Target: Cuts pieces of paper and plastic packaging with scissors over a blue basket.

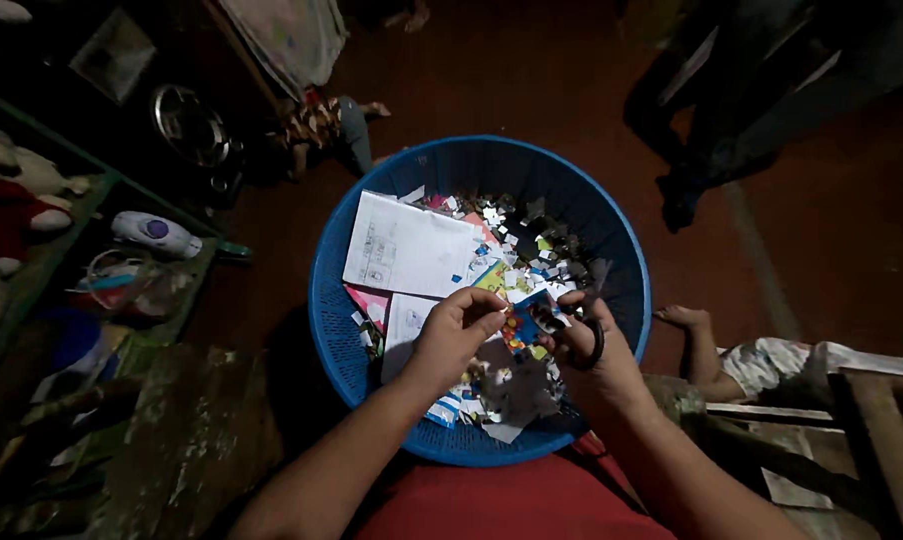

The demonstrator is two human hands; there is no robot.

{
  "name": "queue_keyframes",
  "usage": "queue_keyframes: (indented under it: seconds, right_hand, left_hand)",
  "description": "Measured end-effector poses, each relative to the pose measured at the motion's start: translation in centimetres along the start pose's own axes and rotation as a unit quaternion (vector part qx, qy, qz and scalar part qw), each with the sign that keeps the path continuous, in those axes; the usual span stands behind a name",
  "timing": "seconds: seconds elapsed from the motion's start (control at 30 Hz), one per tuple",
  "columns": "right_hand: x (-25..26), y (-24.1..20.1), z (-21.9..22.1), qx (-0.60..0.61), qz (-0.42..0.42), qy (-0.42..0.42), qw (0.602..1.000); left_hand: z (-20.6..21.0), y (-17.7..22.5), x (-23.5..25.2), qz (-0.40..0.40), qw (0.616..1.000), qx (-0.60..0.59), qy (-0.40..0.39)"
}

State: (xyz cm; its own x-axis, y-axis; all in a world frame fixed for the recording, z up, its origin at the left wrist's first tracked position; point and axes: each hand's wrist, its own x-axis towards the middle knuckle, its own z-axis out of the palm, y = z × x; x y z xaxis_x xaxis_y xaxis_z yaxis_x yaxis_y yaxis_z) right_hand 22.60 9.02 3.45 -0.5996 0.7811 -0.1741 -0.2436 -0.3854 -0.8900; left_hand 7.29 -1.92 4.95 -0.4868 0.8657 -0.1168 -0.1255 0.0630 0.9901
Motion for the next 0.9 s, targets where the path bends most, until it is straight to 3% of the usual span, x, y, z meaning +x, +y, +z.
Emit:
queue_keyframes:
  seconds: [0.17, 0.33, 0.47, 0.6, 0.77, 0.9]
  right_hand:
    - [-0.4, 0.0, -0.6, 0.055, -0.007, -0.037, 0.998]
    - [-0.8, 0.2, -0.3, 0.035, -0.071, -0.054, 0.995]
    - [-1.1, 0.7, -0.6, -0.005, -0.192, -0.067, 0.979]
    - [-1.0, 1.2, -0.7, -0.091, -0.348, -0.127, 0.924]
    - [-1.2, 1.4, -0.8, -0.223, -0.446, -0.108, 0.860]
    - [-1.2, 1.5, -0.7, -0.261, -0.457, -0.092, 0.846]
  left_hand:
    - [0.3, -0.3, 0.0, 0.015, 0.999, 0.020, 0.037]
    - [0.6, -1.2, -0.4, 0.154, 0.980, 0.103, 0.066]
    - [0.3, -1.7, -0.2, 0.173, 0.974, 0.105, 0.105]
    - [0.1, -1.2, -0.1, 0.136, 0.979, 0.086, 0.124]
    - [0.2, -1.0, -0.5, 0.128, 0.985, 0.108, 0.037]
    - [-0.3, -1.1, -0.6, 0.122, 0.988, 0.047, -0.087]
